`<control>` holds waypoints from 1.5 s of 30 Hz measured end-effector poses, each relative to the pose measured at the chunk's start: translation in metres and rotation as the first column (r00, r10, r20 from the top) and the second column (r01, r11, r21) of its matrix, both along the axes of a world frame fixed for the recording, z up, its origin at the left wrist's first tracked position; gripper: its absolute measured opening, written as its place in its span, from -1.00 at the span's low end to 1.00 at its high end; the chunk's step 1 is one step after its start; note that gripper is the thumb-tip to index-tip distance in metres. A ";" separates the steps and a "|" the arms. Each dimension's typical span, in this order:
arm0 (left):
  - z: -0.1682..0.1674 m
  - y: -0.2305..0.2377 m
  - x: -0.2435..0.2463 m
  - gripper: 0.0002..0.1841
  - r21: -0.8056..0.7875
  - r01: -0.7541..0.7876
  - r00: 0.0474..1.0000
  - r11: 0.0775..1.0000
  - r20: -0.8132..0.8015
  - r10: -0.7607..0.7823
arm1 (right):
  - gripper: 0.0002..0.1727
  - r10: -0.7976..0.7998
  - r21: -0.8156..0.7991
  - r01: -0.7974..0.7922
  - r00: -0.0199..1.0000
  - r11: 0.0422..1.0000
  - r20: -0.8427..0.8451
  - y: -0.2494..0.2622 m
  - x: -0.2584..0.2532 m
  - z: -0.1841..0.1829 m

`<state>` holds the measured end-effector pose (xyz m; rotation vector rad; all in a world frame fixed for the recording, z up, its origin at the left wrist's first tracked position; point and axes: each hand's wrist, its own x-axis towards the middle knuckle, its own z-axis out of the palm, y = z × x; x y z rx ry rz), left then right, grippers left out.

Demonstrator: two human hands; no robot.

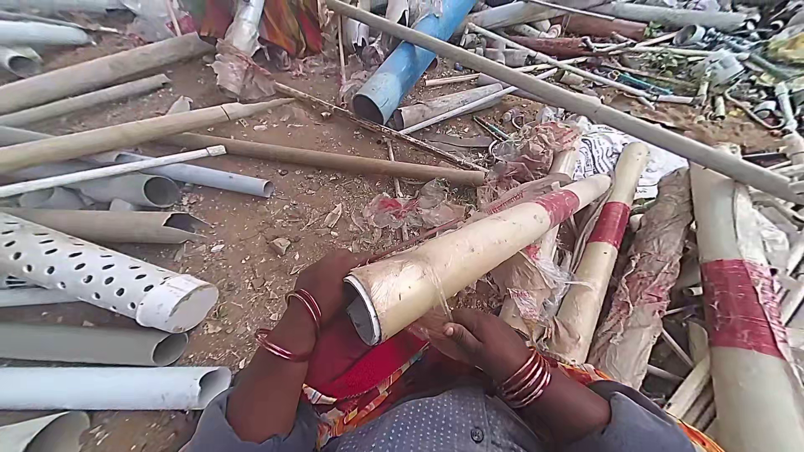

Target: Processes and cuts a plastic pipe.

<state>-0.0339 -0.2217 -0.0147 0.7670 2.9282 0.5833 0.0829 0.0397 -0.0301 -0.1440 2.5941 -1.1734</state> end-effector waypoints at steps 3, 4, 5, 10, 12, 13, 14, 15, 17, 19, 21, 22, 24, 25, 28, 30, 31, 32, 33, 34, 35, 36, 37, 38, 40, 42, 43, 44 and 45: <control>0.004 0.001 -0.001 -0.70 -0.005 -0.003 0.999 1.000 0.042 0.004 | -0.30 -0.165 -0.026 0.166 0.931 0.986 -0.326 0.018 -0.014 -0.001; 0.005 0.001 -0.001 -0.70 -0.009 0.000 0.999 1.000 0.050 0.000 | -0.36 -0.180 -0.030 0.185 0.889 0.982 -0.422 0.019 -0.020 0.002; 0.005 0.001 -0.002 -0.69 -0.015 0.004 0.999 1.000 0.053 -0.004 | -0.41 -0.172 -0.028 0.184 0.846 0.983 -0.504 0.018 -0.026 0.004; 0.011 0.003 0.000 -0.68 -0.026 0.005 0.996 1.000 0.094 -0.003 | -0.36 -0.123 -0.038 0.130 0.748 0.991 -0.652 -0.013 -0.047 0.001; 0.012 0.002 -0.001 -0.67 -0.044 0.011 0.995 0.999 0.101 -0.007 | -0.45 -0.144 -0.027 0.171 0.723 0.985 -0.675 -0.020 -0.053 -0.003; 0.012 0.002 0.000 -0.67 -0.043 0.013 0.995 0.999 0.102 -0.008 | -0.54 -0.152 -0.028 0.178 0.732 0.984 -0.664 -0.021 -0.054 -0.003; 0.012 0.002 0.000 -0.68 -0.038 0.015 0.995 0.999 0.098 -0.012 | -0.63 -0.151 -0.025 0.179 0.742 0.984 -0.653 -0.021 -0.055 -0.002; 0.013 0.002 0.000 -0.67 -0.037 0.018 0.995 0.999 0.098 -0.015 | -0.70 -0.144 -0.013 0.179 0.748 0.984 -0.647 -0.021 -0.056 0.000; 0.015 0.003 -0.001 -0.67 -0.046 0.021 0.994 0.999 0.112 -0.015 | -0.78 -0.122 0.032 0.192 0.735 0.981 -0.668 -0.021 -0.056 0.004; 0.014 0.003 -0.001 -0.67 -0.043 0.018 0.995 0.999 0.100 -0.014 | -0.79 -0.084 0.107 0.228 0.692 0.968 -0.717 -0.024 -0.058 0.005; 0.015 0.003 -0.002 -0.66 -0.046 0.015 0.995 0.999 0.103 -0.010 | -0.79 -0.050 0.170 0.298 0.609 0.939 -0.791 -0.026 -0.063 0.001; 0.014 0.002 -0.002 -0.66 -0.039 0.017 0.994 0.999 0.104 -0.013 | -0.79 -0.031 0.193 0.333 0.565 0.923 -0.824 -0.025 -0.065 -0.003; 0.013 0.001 -0.002 -0.67 -0.020 0.028 0.994 0.999 0.103 -0.025 | -0.78 0.013 0.230 0.391 0.485 0.891 -0.874 -0.015 -0.071 -0.009; 0.014 0.002 -0.003 -0.67 -0.020 0.030 0.994 0.999 0.109 -0.028 | -0.76 0.032 0.246 0.406 0.466 0.880 -0.884 -0.007 -0.073 -0.011; 0.016 0.002 -0.002 -0.68 -0.021 0.024 0.992 0.999 0.123 -0.022 | -0.73 -0.046 0.292 0.489 0.567 0.822 -0.822 0.019 -0.067 -0.006; 0.014 0.000 -0.002 -0.67 -0.021 0.025 0.992 0.999 0.122 -0.022 | -0.66 -0.287 0.298 0.553 0.736 0.778 -0.613 0.048 -0.060 0.014; 0.013 0.000 -0.003 -0.67 -0.016 0.026 0.992 1.000 0.127 -0.024 | -0.63 -0.384 0.280 0.564 0.776 0.777 -0.500 0.063 -0.058 0.024; 0.013 0.001 -0.004 -0.67 -0.017 0.026 0.990 1.000 0.139 -0.024 | -0.59 -0.424 0.251 0.556 0.798 0.792 -0.427 0.075 -0.055 0.028; 0.013 0.001 -0.005 -0.66 -0.020 0.027 0.988 0.999 0.155 -0.023 | -0.56 -0.413 0.210 0.524 0.814 0.826 -0.409 0.080 -0.051 0.027; 0.014 0.001 -0.005 -0.66 -0.025 0.025 0.985 0.999 0.172 -0.020 | -0.54 -0.371 0.172 0.471 0.833 0.866 -0.410 0.078 -0.047 0.025; 0.015 0.001 -0.005 -0.66 -0.029 0.023 0.984 0.999 0.179 -0.018 | -0.54 -0.316 0.143 0.405 0.852 0.903 -0.417 0.071 -0.044 0.022; 0.015 0.002 -0.005 -0.67 -0.027 0.021 0.984 0.999 0.178 -0.016 | -0.55 -0.261 0.125 0.340 0.869 0.932 -0.421 0.062 -0.043 0.021; 0.015 0.003 -0.004 -0.67 -0.021 0.020 0.986 1.000 0.165 -0.016 | -0.55 -0.207 0.120 0.277 0.890 0.953 -0.407 0.050 -0.044 0.021; 0.016 0.003 -0.003 -0.67 -0.021 0.017 0.986 1.000 0.165 -0.013 | -0.53 -0.159 0.118 0.216 0.914 0.969 -0.373 0.037 -0.047 0.024; 0.017 0.005 -0.001 -0.66 -0.031 0.003 0.984 1.000 0.178 0.003 | -0.42 -0.082 0.158 0.134 0.950 0.978 -0.301 0.016 -0.056 0.035; 0.019 0.006 0.001 -0.66 -0.035 -0.001 0.984 0.999 0.177 0.007 | -0.36 -0.028 0.253 0.068 0.987 0.965 -0.160 -0.002 -0.067 0.052; 0.021 0.006 0.001 -0.65 -0.045 -0.003 0.982 0.999 0.190 0.012 | -0.39 -0.009 0.298 0.024 0.999 0.954 -0.054 -0.008 -0.074 0.061; 0.022 0.006 0.001 -0.65 -0.054 -0.003 0.978 0.999 0.206 0.014 | -0.44 0.002 0.319 -0.018 0.999 0.947 0.050 -0.013 -0.080 0.069; 0.023 0.006 0.001 -0.65 -0.064 -0.005 0.975 0.998 0.219 0.019 | -0.47 0.013 0.330 -0.052 0.993 0.943 0.120 -0.014 -0.086 0.074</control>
